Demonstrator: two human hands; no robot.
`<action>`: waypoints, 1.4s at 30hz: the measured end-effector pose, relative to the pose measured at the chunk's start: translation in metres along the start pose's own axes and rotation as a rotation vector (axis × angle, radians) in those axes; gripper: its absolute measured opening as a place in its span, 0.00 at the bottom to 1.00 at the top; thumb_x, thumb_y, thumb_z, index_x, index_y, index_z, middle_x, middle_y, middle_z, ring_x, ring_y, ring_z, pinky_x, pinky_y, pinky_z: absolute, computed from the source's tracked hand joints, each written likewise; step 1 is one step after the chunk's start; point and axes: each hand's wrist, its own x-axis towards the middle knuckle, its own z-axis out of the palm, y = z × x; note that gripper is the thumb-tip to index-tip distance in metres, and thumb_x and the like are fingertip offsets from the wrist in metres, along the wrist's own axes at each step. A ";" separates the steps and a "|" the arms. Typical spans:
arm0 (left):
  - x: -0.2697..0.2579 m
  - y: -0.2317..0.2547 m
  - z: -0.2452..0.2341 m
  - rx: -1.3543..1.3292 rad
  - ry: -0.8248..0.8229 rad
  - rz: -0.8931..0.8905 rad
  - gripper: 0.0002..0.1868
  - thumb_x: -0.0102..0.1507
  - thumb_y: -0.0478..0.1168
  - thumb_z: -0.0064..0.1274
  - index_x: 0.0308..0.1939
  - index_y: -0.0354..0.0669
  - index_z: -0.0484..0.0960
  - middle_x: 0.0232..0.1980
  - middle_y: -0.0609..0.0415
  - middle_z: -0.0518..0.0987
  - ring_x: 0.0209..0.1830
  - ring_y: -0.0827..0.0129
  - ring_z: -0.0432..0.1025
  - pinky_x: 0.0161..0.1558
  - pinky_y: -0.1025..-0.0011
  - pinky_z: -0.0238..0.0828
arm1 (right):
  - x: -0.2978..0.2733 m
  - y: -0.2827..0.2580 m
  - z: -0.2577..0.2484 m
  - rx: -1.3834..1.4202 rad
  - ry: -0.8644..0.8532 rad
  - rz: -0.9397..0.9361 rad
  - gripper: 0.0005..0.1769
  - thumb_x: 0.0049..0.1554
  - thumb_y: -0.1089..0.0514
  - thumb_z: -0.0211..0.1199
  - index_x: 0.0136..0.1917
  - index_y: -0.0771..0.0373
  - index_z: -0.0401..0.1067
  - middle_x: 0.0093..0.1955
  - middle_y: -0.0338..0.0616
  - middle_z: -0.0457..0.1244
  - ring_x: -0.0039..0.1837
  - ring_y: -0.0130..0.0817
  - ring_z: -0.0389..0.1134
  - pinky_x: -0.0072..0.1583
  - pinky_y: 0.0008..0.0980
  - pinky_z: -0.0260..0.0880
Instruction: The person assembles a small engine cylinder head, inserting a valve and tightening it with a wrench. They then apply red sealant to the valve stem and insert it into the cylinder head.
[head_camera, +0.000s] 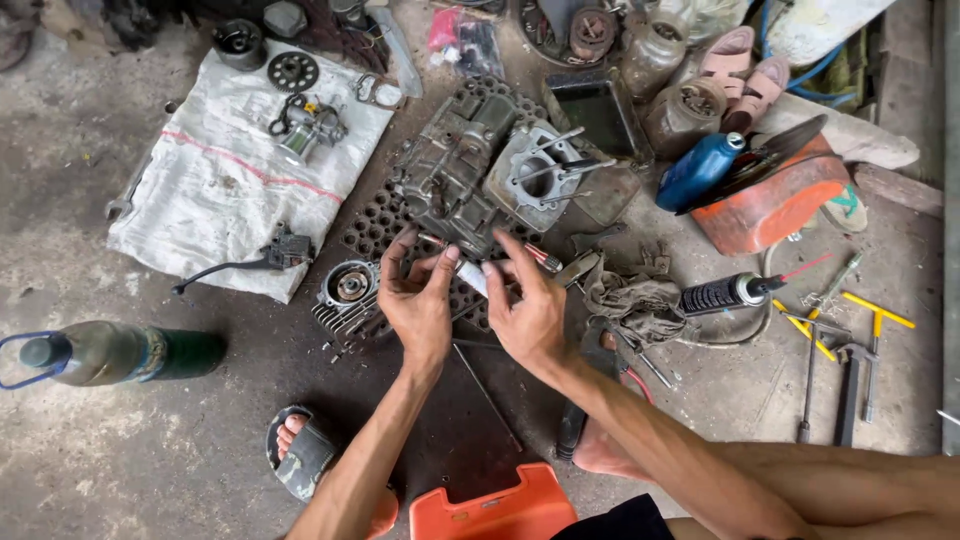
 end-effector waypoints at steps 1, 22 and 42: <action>-0.003 0.001 0.001 0.007 0.012 0.001 0.23 0.52 0.28 0.64 0.48 0.33 0.72 0.55 0.45 0.70 0.33 0.73 0.76 0.42 0.74 0.77 | -0.005 0.006 0.003 -0.043 0.083 -0.056 0.20 0.54 0.68 0.60 0.61 0.70 0.67 0.42 0.57 0.68 0.40 0.48 0.70 0.41 0.38 0.73; 0.002 0.018 0.018 -0.056 -0.204 0.016 0.24 0.55 0.26 0.60 0.53 0.31 0.70 0.64 0.44 0.64 0.41 0.66 0.77 0.48 0.69 0.76 | 0.005 -0.009 -0.050 0.113 -0.071 0.036 0.40 0.47 0.59 0.71 0.70 0.64 0.59 0.44 0.56 0.66 0.43 0.47 0.70 0.44 0.45 0.74; -0.010 0.030 0.045 -0.029 -0.420 0.037 0.21 0.54 0.24 0.58 0.50 0.32 0.70 0.69 0.43 0.59 0.40 0.67 0.77 0.47 0.71 0.75 | -0.010 -0.001 -0.065 0.811 -0.045 0.550 0.46 0.55 0.69 0.57 0.77 0.56 0.33 0.39 0.50 0.63 0.33 0.30 0.62 0.30 0.21 0.63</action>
